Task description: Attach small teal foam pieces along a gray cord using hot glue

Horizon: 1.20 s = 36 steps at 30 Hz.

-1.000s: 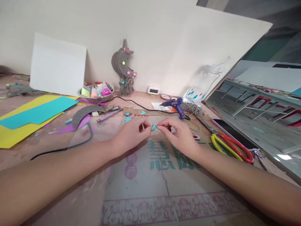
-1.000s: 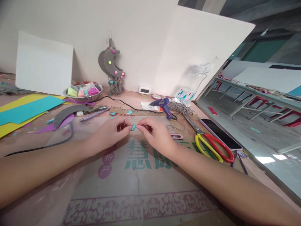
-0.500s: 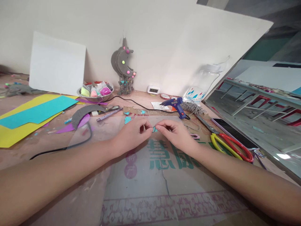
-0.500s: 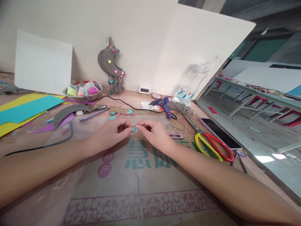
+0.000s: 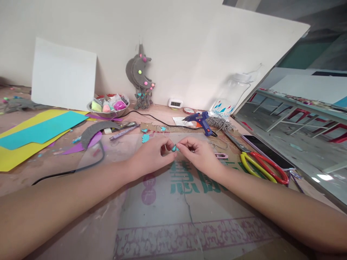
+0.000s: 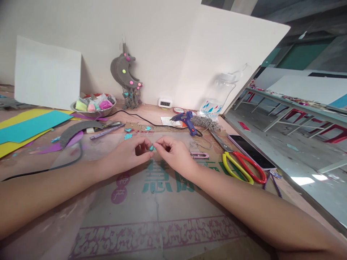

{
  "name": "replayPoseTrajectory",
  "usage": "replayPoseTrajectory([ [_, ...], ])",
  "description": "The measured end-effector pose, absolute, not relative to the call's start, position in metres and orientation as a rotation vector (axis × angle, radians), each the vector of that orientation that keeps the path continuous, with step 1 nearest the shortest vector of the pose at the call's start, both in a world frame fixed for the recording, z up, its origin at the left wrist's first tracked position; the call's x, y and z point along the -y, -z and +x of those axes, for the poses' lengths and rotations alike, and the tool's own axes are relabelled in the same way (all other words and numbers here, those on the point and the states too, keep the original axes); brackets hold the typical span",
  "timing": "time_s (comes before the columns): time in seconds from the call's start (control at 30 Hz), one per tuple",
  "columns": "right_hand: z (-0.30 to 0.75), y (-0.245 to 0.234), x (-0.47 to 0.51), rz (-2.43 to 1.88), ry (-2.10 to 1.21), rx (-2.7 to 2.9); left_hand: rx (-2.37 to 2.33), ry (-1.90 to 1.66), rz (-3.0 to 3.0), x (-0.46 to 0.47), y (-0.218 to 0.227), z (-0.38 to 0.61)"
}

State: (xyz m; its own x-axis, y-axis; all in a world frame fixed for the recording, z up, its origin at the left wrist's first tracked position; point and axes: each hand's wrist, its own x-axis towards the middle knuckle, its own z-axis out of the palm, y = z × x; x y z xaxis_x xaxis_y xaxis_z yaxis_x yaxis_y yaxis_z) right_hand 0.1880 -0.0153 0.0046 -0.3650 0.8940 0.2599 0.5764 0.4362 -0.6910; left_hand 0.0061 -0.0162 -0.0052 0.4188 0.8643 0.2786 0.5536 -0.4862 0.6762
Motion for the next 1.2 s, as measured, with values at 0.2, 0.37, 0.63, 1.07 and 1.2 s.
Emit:
replayPoseTrajectory([
  [0.2, 0.1858, -0.0066, 0.0167, -1.23, -0.639, 2.094, -1.221, -0.795, 2.172, 0.0169, 0.0041, 0.0054],
  [0.37, 0.1868, -0.0043, 0.0161, -1.224, -0.631, 2.107, -1.229, -0.782, 2.17, 0.0169, 0.0044, 0.0053],
  [0.63, 0.1876, -0.005, 0.0159, -1.208, -0.616, 2.112, -1.22, -0.794, 2.139, 0.0182, -0.0003, 0.0044],
  [1.07, 0.187, -0.0036, 0.0162, -1.231, -0.612, 2.125, -1.232, -0.782, 2.195, 0.0166, 0.0011, 0.0053],
  [1.2, 0.1872, -0.0044, 0.0162, -1.242, -0.614, 2.129, -1.225, -0.772, 2.205, 0.0169, 0.0009, 0.0051],
])
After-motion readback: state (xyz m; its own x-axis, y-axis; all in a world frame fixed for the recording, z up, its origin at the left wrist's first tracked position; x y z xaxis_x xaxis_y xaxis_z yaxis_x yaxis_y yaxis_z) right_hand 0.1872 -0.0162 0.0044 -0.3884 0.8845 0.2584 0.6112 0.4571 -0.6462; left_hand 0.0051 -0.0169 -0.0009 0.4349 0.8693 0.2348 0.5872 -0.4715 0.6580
